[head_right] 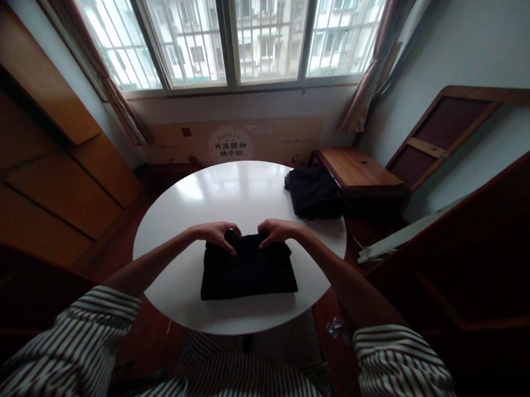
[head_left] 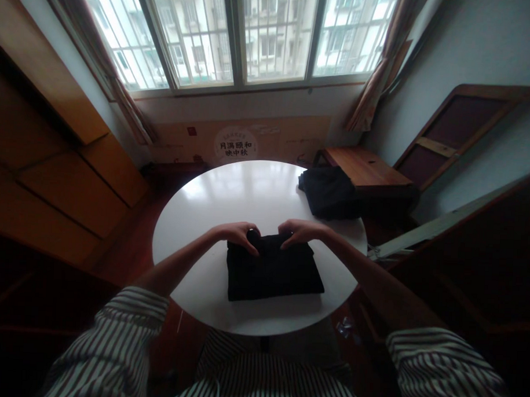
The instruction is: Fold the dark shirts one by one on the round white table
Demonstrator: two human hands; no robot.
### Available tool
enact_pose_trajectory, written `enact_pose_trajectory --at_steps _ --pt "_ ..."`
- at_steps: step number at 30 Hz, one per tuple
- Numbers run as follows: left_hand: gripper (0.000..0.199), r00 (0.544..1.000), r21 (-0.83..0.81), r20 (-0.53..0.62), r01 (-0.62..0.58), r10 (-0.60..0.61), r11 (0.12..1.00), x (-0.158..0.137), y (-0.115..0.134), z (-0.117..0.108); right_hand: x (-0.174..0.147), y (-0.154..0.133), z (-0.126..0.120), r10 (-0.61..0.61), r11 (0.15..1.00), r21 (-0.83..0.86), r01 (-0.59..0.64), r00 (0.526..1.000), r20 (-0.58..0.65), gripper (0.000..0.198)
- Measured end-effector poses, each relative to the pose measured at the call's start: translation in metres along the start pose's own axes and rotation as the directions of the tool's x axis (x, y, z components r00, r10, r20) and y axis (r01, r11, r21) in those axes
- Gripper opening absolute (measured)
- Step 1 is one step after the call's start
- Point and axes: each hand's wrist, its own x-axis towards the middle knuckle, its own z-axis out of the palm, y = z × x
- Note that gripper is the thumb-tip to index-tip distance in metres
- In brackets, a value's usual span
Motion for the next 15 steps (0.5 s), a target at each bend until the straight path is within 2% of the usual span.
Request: enact_pose_trajectory --at_steps 2,3,4,5,6,7,8,9,10,12,14,15 --pt "0.044 0.995 -0.116 0.079 0.069 -0.060 0.991 0.004 -0.001 -0.002 0.006 -0.006 -0.007 -0.029 0.997 -0.076 0.022 0.995 -0.095 0.021" --pt "0.041 0.991 -0.178 0.102 0.108 -0.091 0.978 0.003 -0.003 -0.002 0.008 -0.007 -0.009 -0.058 0.992 -0.125 0.034 0.979 -0.198 0.020" --pt "0.038 0.987 -0.242 0.099 0.144 -0.124 0.959 0.000 -0.007 -0.002 0.008 -0.008 -0.010 -0.090 0.985 -0.171 0.034 0.941 -0.325 0.020" --pt "0.038 0.985 -0.310 0.066 0.169 -0.157 0.935 -0.004 -0.012 0.000 0.006 -0.007 -0.010 -0.107 0.979 -0.206 0.011 0.879 -0.464 0.023" --pt "0.039 0.982 -0.383 0.017 0.181 -0.190 0.906 -0.011 -0.018 0.003 0.003 -0.004 -0.009 -0.095 0.976 -0.212 -0.043 0.797 -0.597 0.025" --pt "0.042 0.974 -0.455 -0.029 0.187 -0.224 0.871 -0.019 -0.024 0.007 -0.001 0.000 -0.007 -0.041 0.977 -0.178 -0.119 0.712 -0.701 0.028" --pt "0.044 0.964 -0.518 -0.061 0.192 -0.259 0.833 -0.029 -0.031 0.011 -0.006 0.005 -0.003 0.051 0.975 -0.104 -0.199 0.649 -0.759 0.029" --pt "0.045 0.954 -0.570 -0.077 0.196 -0.290 0.798 -0.039 -0.037 0.015 -0.011 0.011 0.001 0.169 0.965 0.000 -0.262 0.623 -0.764 0.031" --pt "0.046 0.947 -0.605 -0.083 0.201 -0.312 0.770 -0.048 -0.042 0.018 -0.015 0.016 0.007 0.288 0.949 0.122 -0.292 0.636 -0.716 0.034" --pt "0.047 0.945 -0.628 -0.060 0.215 -0.322 0.748 -0.064 -0.048 0.020 -0.021 0.024 0.021 0.446 0.880 0.398 -0.261 0.743 -0.499 0.042" --pt "0.050 0.953 -0.620 -0.015 0.228 -0.302 0.751 -0.072 -0.047 0.017 -0.021 0.026 0.035 0.444 0.753 0.638 -0.160 0.840 -0.313 0.048" --pt "0.051 0.957 -0.619 0.008 0.231 -0.289 0.750 -0.072 -0.045 0.014 -0.018 0.025 0.041 0.424 0.688 0.719 -0.101 0.859 -0.285 0.049"
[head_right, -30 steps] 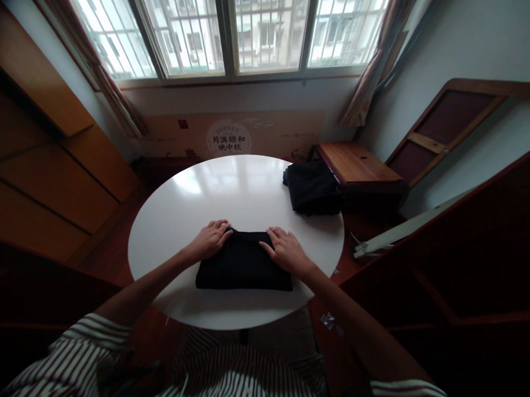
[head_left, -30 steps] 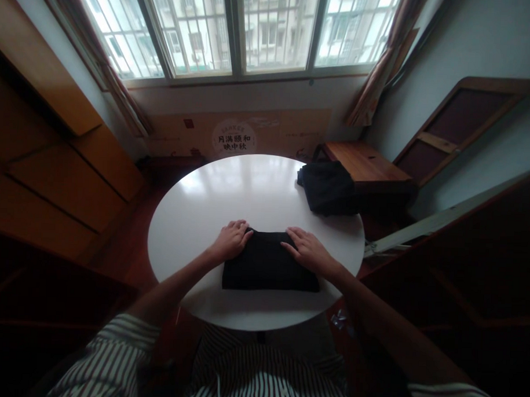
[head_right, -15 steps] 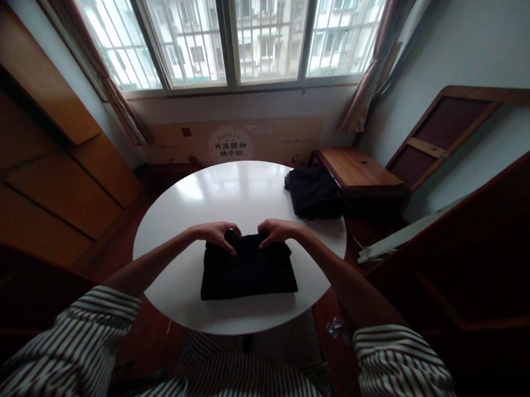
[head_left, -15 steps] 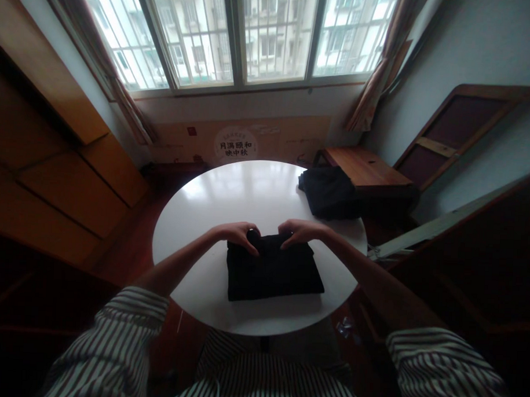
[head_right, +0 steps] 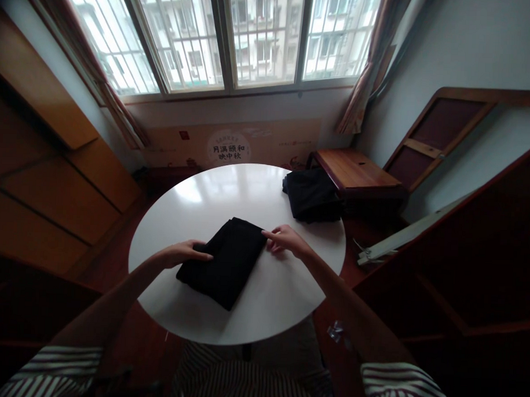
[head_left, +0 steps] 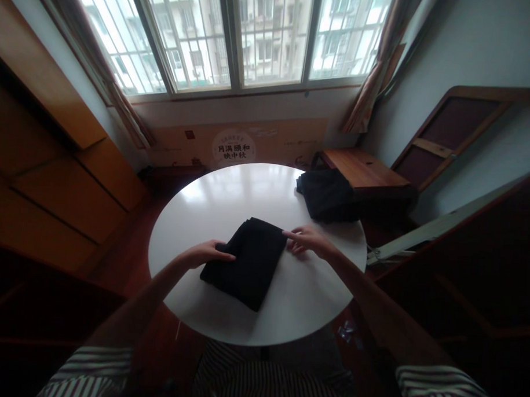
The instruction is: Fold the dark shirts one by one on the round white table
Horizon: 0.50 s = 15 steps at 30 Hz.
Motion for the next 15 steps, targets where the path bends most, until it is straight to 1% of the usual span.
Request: enact_pose_trajectory --at_steps 2,5,7,8,9,10,11,12,13,14,15 --pt "0.053 0.999 -0.019 0.045 0.025 -0.024 1.000 0.005 0.011 -0.001 0.003 0.001 0.013 -0.031 0.988 0.151 0.031 1.000 0.002 0.050" --pt "0.052 0.993 -0.034 0.096 0.076 -0.072 0.997 0.020 0.025 0.004 0.008 -0.005 0.029 -0.088 0.959 0.266 0.098 0.995 -0.048 0.056" --pt "0.053 0.995 -0.048 0.097 0.028 -0.023 0.998 0.028 0.027 0.010 0.009 -0.008 0.036 -0.117 0.926 0.346 0.153 0.985 -0.124 0.067" --pt "0.055 0.996 -0.071 0.084 -0.026 0.032 0.997 0.031 0.026 0.013 0.009 -0.010 0.038 -0.109 0.903 0.395 0.168 0.980 -0.168 0.070" --pt "0.059 0.994 -0.102 0.063 -0.087 0.093 0.991 0.032 0.024 0.017 0.007 -0.010 0.039 -0.080 0.882 0.444 0.156 0.980 -0.185 0.069" --pt "0.063 0.988 -0.137 0.039 -0.145 0.151 0.980 0.032 0.021 0.021 0.004 -0.010 0.040 -0.042 0.864 0.491 0.114 0.987 -0.156 0.065" --pt "0.066 0.979 -0.169 0.015 -0.196 0.202 0.966 0.032 0.018 0.024 0.001 -0.010 0.040 -0.003 0.848 0.528 0.049 0.996 -0.087 0.058" --pt "0.068 0.971 -0.196 -0.005 -0.237 0.241 0.952 0.030 0.014 0.028 -0.003 -0.009 0.040 0.025 0.838 0.545 -0.028 1.000 0.012 0.051" --pt "0.070 0.963 -0.216 -0.021 -0.267 0.269 0.939 0.028 0.011 0.031 -0.007 -0.008 0.040 0.037 0.834 0.544 -0.093 0.993 0.113 0.046" --pt "0.071 0.957 -0.230 -0.031 -0.287 0.288 0.930 0.027 0.008 0.035 -0.012 -0.007 0.040 0.034 0.835 0.535 -0.131 0.981 0.189 0.045" --pt "0.071 0.952 -0.240 -0.039 -0.303 0.303 0.922 0.025 0.006 0.038 -0.017 -0.007 0.040 0.017 0.838 0.528 -0.142 0.972 0.234 0.047"
